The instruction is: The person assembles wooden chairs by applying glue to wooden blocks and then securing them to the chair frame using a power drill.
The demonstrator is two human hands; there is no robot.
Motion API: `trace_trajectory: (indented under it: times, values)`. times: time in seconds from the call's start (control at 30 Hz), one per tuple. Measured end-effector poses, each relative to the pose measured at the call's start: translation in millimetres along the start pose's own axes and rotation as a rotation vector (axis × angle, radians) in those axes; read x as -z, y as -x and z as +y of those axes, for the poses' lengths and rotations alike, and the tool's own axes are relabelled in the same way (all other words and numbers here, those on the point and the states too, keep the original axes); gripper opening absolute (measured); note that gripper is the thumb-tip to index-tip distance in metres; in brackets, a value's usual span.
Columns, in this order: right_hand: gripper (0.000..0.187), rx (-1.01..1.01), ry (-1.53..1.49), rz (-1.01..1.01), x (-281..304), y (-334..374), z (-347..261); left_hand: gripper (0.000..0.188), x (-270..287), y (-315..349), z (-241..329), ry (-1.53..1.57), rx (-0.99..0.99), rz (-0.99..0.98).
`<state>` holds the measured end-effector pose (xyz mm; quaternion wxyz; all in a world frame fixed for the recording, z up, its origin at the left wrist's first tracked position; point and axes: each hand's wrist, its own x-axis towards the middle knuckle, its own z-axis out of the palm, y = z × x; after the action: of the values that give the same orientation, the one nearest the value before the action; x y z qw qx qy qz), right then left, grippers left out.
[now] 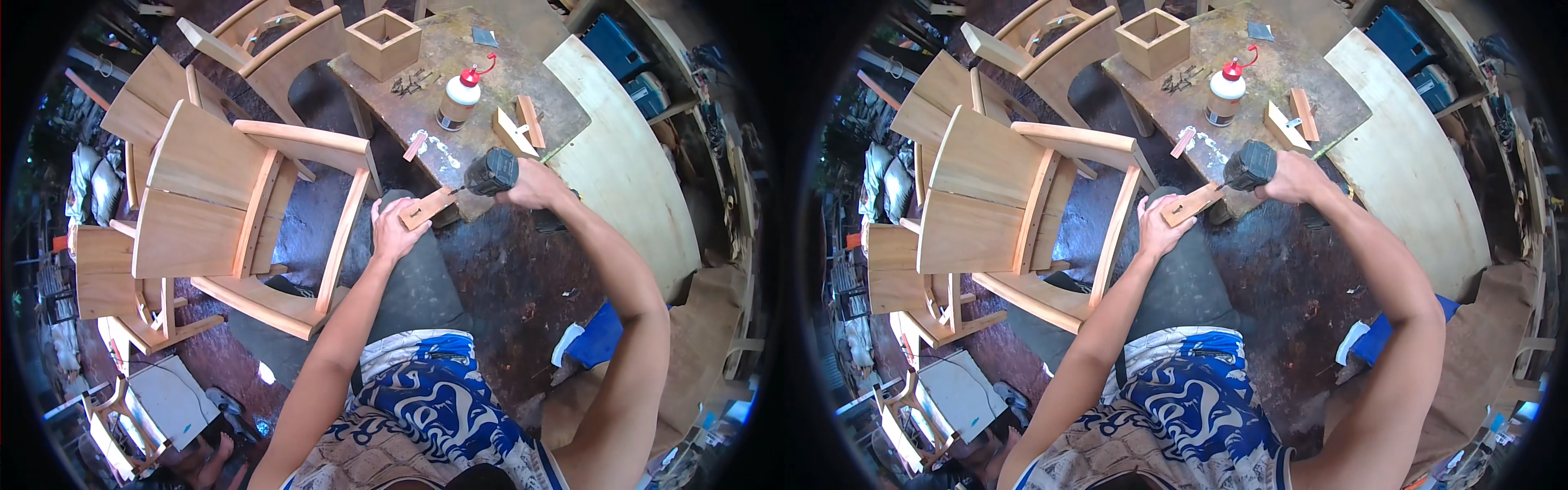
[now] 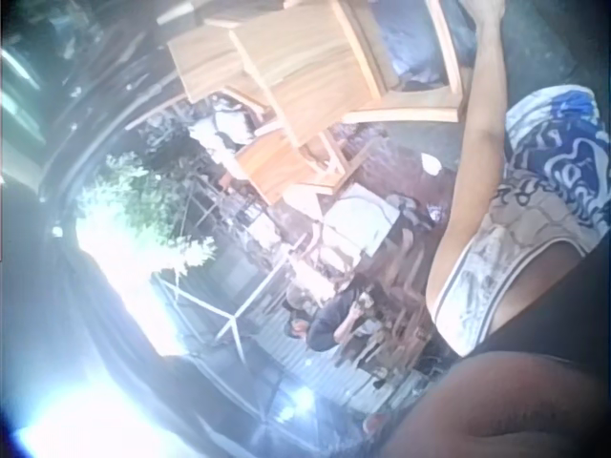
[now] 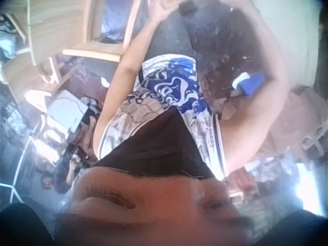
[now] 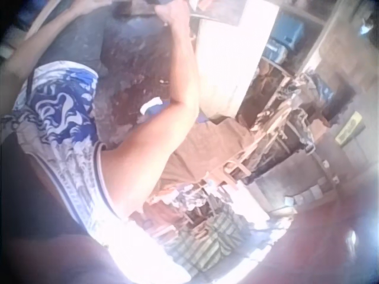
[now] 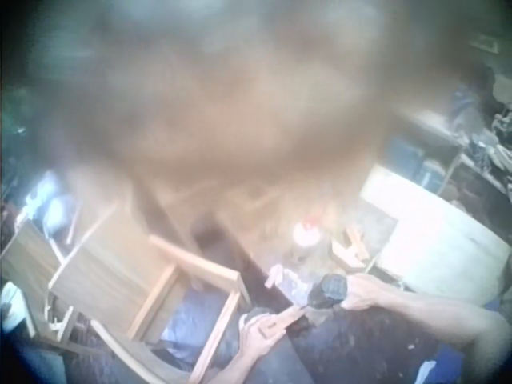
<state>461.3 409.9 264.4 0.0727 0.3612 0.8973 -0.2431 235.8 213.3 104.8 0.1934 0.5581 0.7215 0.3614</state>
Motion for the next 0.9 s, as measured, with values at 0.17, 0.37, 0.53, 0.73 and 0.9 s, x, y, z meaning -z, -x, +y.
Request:
trace_trajectory:
  times: [0.17,0.37,0.53,0.73,0.9]
  values:
    - [0.043,-0.130,-0.020,0.034,-2,-5,12,0.052,0,-2,5,0.014,0.010,-0.039]
    - [0.034,-0.349,-0.354,-0.147,19,-1,-4,0.051,3,-4,-3,0.002,0.124,-0.028]
    - [0.029,-0.361,-0.820,0.023,51,46,-20,0.047,28,-3,-17,1.137,0.483,0.142]
    - [0.021,-0.364,-0.977,0.171,60,72,-19,0.055,56,1,-6,1.842,0.697,0.077]
    - [0.028,-0.376,-0.955,0.152,55,64,-16,0.054,60,4,-3,1.953,0.707,0.075]
